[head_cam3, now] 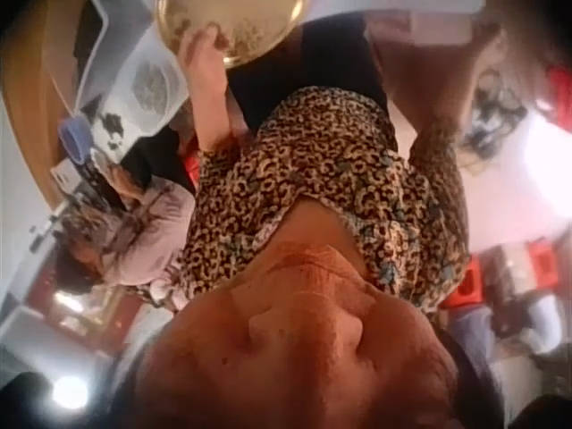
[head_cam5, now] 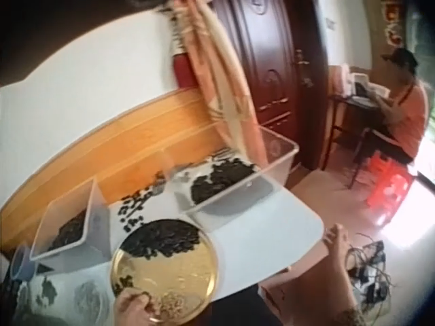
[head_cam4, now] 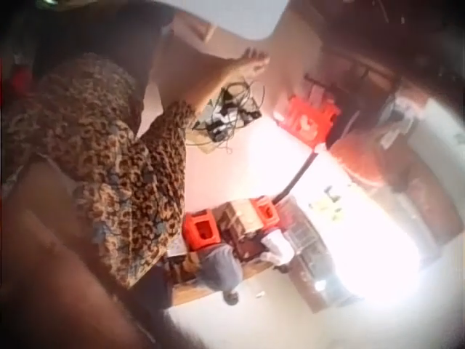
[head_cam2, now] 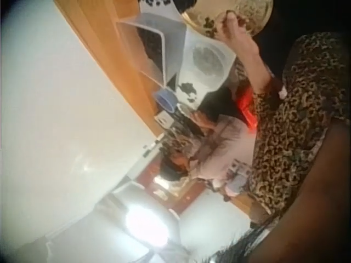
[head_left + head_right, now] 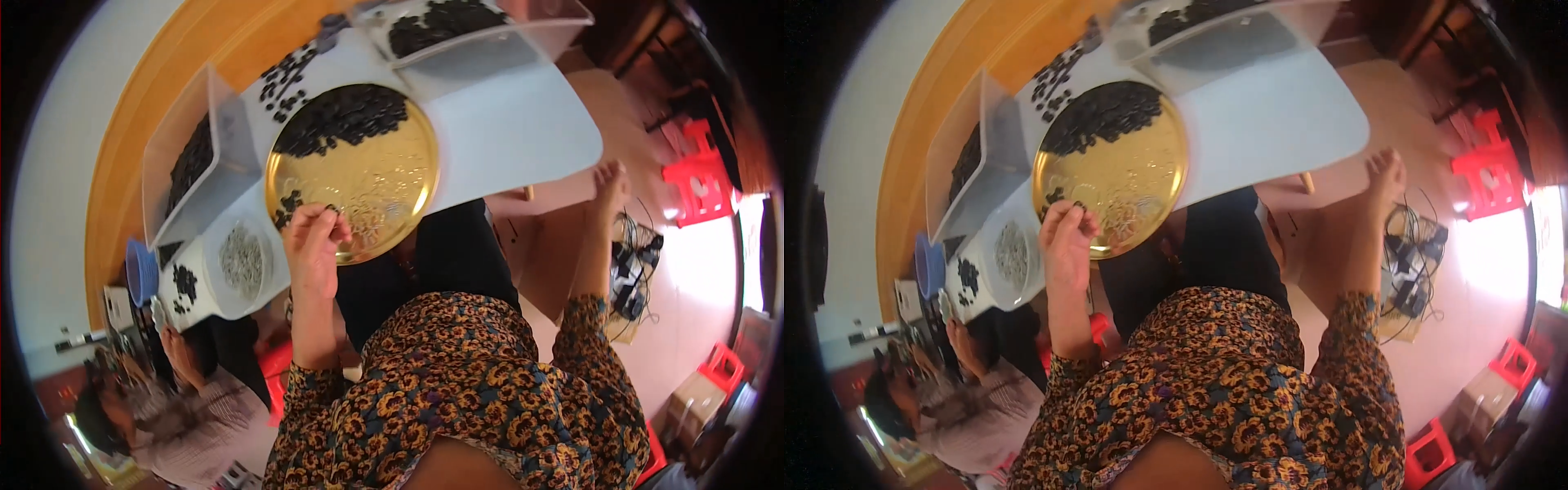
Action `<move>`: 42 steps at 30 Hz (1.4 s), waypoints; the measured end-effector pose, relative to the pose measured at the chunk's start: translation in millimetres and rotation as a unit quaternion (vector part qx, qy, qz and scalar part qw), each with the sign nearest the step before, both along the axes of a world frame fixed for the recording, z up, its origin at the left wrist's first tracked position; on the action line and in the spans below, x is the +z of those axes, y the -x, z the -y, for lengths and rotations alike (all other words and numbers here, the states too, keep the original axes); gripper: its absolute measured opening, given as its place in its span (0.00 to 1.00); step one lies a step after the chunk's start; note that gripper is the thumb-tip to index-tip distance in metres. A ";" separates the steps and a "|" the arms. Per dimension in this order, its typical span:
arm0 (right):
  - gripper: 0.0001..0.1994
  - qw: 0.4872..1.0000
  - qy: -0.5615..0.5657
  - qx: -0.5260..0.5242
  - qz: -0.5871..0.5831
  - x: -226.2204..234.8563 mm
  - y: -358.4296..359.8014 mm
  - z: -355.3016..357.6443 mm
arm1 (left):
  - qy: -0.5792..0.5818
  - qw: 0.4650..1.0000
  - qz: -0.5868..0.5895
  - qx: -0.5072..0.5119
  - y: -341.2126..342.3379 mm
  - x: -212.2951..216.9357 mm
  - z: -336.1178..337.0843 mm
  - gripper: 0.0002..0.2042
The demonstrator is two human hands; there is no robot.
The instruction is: The person picks up plastic cord lock pieces from a round tray and assembles them together by hand.
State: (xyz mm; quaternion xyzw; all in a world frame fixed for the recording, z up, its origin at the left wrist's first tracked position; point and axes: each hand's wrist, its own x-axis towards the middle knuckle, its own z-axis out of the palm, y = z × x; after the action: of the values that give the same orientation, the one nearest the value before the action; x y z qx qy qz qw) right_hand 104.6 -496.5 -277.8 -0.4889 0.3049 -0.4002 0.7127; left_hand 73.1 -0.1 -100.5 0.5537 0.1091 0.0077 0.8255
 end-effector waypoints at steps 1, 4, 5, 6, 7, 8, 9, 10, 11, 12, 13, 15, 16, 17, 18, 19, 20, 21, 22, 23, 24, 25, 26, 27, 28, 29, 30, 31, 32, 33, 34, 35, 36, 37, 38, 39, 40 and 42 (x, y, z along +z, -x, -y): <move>0.16 1.000 0.015 -0.002 0.016 33.8 -2.0 -15.0 | 0.008 1.000 0.001 0.000 3.1 -1.3 -6.2 0.04; 0.11 0.988 0.132 0.062 0.060 117.7 6.2 -71.3 | 0.035 0.999 0.007 0.002 11.0 -6.8 -14.9 0.04; 0.10 0.980 0.153 0.095 0.079 137.3 8.0 -87.1 | 0.047 0.999 0.011 -0.007 12.8 -6.8 -15.1 0.04; 0.10 0.979 0.158 0.104 0.081 152.8 9.5 -104.8 | 0.055 0.998 0.014 -0.011 14.5 -8.1 -15.1 0.04; 0.09 0.958 0.223 0.167 0.063 165.1 10.4 -123.3 | 0.059 0.998 0.015 -0.001 17.3 -9.6 -14.0 0.04; 0.09 0.930 0.286 0.228 0.046 175.5 7.8 -143.7 | 0.063 0.998 0.015 -0.003 19.0 -9.7 -14.3 0.04; 0.08 0.901 0.316 0.295 0.024 184.7 4.2 -163.9 | 0.067 0.998 0.014 -0.007 20.4 -10.2 -14.1 0.04; 0.07 0.866 0.345 0.362 0.002 190.9 1.0 -184.6 | 0.064 0.998 0.014 -0.003 22.6 -10.0 -14.3 0.04; 0.06 0.817 0.389 0.425 0.009 195.7 -7.1 -204.0 | 0.067 0.998 0.016 0.005 24.9 -7.5 -13.7 0.04; 0.06 0.773 0.444 0.452 0.015 198.5 -15.1 -224.1 | 0.065 0.998 0.012 0.009 26.7 -5.6 -12.7 0.04; 0.06 0.734 0.476 0.482 0.039 203.6 -22.3 -244.2 | 0.063 0.998 0.008 0.016 29.4 -4.1 -13.5 0.04; 0.06 0.698 0.504 0.506 0.051 206.8 -34.4 -272.9 | 0.065 0.998 0.015 0.014 31.2 -6.3 -12.8 0.04; 0.06 0.664 0.550 0.501 0.073 202.1 -44.7 -283.2 | 0.064 0.998 0.021 0.006 31.4 -7.1 -11.8 0.04; 0.06 0.628 0.590 0.498 0.098 196.6 -54.8 -296.5 | 0.065 0.998 0.022 0.014 33.2 -7.4 -13.0 0.04; 0.06 0.624 0.592 0.500 0.098 196.0 -62.9 -306.4 | 0.067 0.997 0.021 0.015 33.2 -5.7 -11.7 0.04; 0.06 0.598 0.635 0.481 0.092 195.6 -70.4 -315.8 | 0.069 0.997 0.020 0.016 33.1 -4.2 -10.7 0.04; 0.07 0.570 0.675 0.461 0.086 194.7 -76.8 -325.2 | 0.072 0.997 0.020 0.020 33.6 -3.0 -10.5 0.04; 0.07 0.566 0.676 0.464 0.087 192.5 -82.6 -333.6 | 0.073 0.997 0.020 0.022 33.9 -1.9 -10.2 0.04; 0.07 0.551 0.696 0.454 0.076 189.8 -87.7 -341.0 | 0.073 0.997 0.020 0.022 33.7 -0.6 -9.9 0.04; 0.08 0.535 0.716 0.444 0.065 187.3 -91.3 -348.5 | 0.076 0.997 0.019 0.027 33.9 0.2 -10.3 0.04; 0.09 0.525 0.726 0.441 0.060 186.7 -93.6 -354.6 | 0.076 0.997 0.021 0.027 33.8 1.4 -10.4 0.04; 0.09 0.521 0.727 0.444 0.061 184.1 -96.7 -358.7 | 0.075 0.997 0.022 0.025 33.5 2.1 -10.6 0.04; 0.09 0.503 0.749 0.431 0.042 180.2 -99.6 -361.8 | 0.078 0.996 0.022 0.027 33.4 2.6 -10.6 0.04; 0.10 0.484 0.770 0.416 0.023 177.4 -101.7 -363.9 | 0.082 0.996 0.019 0.025 33.1 2.9 -10.4 0.04; 0.10 0.481 0.771 0.417 0.023 175.8 -103.3 -365.0 | 0.085 0.996 0.017 0.023 32.8 2.8 -10.3 0.03; 0.09 0.475 0.783 0.402 0.025 174.3 -104.5 -366.3 | 0.087 0.996 0.017 0.024 32.8 2.0 -10.4 0.03; 0.09 0.469 0.794 0.386 0.027 173.9 -105.3 -367.0 | 0.088 0.996 0.022 0.021 32.7 1.3 -10.4 0.03; 0.09 0.466 0.796 0.385 0.027 174.5 -105.6 -366.8 | 0.089 0.996 0.027 0.016 32.5 0.7 -10.3 0.03; 0.08 0.459 0.798 0.390 0.025 174.7 -105.6 -367.1 | 0.091 0.995 0.026 0.018 32.4 0.8 -10.7 0.03; 0.08 0.452 0.800 0.394 0.023 175.3 -105.2 -367.3 | 0.092 0.995 0.022 0.022 32.3 1.4 -11.0 0.03; 0.08 0.450 0.801 0.394 0.022 176.9 -103.5 -367.4 | 0.093 0.995 0.018 0.026 32.2 1.9 -11.2 0.03; 0.08 0.442 0.796 0.413 0.016 180.2 -100.9 -367.6 | 0.094 0.995 0.019 0.027 32.4 1.8 -11.4 0.03; 0.08 0.433 0.791 0.432 0.009 183.5 -98.2 -367.6 | 0.091 0.995 0.022 0.030 33.0 1.6 -11.6 0.03; 0.08 0.432 0.792 0.431 0.010 187.0 -95.1 -367.4 | 0.087 0.995 0.024 0.033 33.2 1.3 -11.8 0.02; 0.08 0.423 0.781 0.459 -0.010 190.8 -91.1 -366.1 | 0.088 0.995 0.024 0.033 33.4 0.9 -11.6 0.02; 0.08 0.415 0.768 0.486 -0.029 193.4 -89.2 -365.1 | 0.086 0.995 0.026 0.032 33.3 0.1 -11.4 0.02; 0.08 0.414 0.768 0.487 -0.029 194.5 -90.0 -364.1 | 0.085 0.996 0.028 0.032 33.3 -0.5 -11.4 0.02; 0.09 0.425 0.713 0.556 -0.053 196.7 -94.0 -360.0 | 0.085 0.996 0.027 0.028 32.3 0.4 -11.3 0.02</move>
State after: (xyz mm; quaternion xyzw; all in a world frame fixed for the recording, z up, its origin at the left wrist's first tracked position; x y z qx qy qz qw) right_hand 198.6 -136.6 -81.0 -0.9061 -0.3899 0.0344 0.1606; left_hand 40.8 11.2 -100.1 0.4781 0.1024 0.0364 0.8715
